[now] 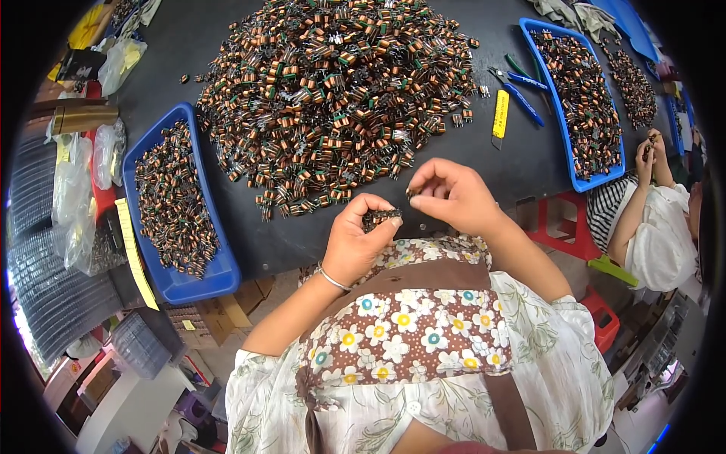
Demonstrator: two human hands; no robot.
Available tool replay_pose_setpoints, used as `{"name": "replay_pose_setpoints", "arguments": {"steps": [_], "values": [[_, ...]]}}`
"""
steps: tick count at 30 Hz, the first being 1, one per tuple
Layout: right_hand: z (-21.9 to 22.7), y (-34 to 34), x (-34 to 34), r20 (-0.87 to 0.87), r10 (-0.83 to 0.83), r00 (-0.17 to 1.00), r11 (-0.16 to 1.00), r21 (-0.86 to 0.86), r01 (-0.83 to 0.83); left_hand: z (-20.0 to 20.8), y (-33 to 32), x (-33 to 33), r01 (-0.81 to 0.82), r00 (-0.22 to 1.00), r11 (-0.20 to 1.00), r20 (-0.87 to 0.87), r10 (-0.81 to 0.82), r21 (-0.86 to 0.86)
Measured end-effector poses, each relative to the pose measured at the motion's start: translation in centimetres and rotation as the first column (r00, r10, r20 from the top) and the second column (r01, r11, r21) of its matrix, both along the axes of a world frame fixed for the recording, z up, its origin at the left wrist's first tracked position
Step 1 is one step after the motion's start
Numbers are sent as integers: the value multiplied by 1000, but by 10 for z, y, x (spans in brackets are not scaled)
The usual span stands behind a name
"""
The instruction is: The person picks up electronic components from a pile, attaches them together by hand, and places the assembled components into a tray.
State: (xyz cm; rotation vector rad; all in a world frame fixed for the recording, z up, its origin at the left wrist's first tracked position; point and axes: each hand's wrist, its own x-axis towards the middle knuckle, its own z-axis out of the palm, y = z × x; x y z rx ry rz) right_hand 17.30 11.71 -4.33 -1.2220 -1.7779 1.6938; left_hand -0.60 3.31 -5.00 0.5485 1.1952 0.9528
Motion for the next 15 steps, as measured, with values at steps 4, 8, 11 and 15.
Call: {"name": "replay_pose_setpoints", "arguments": {"steps": [4, 8, 11, 15], "values": [[-7, -6, 1, -325, -83, 942, 883, -462, -82, 3, 2, 2, 38, 999, 999, -30, -37, 28], [-1, -7, -1, -349, -61, 935, 838, -527, -142, 3, -1, 0, 100, 993, 992, -76, -95, 71], [1, -7, -1, -326, -19, 945, 855, -496, -154, 5, -2, -1, 103, 989, 992, -110, -95, 68], [4, 1, -7, 54, 42, 998, 942, 331, -57, 5, -5, -3, 81, 990, 996, -117, -75, 48]]}}
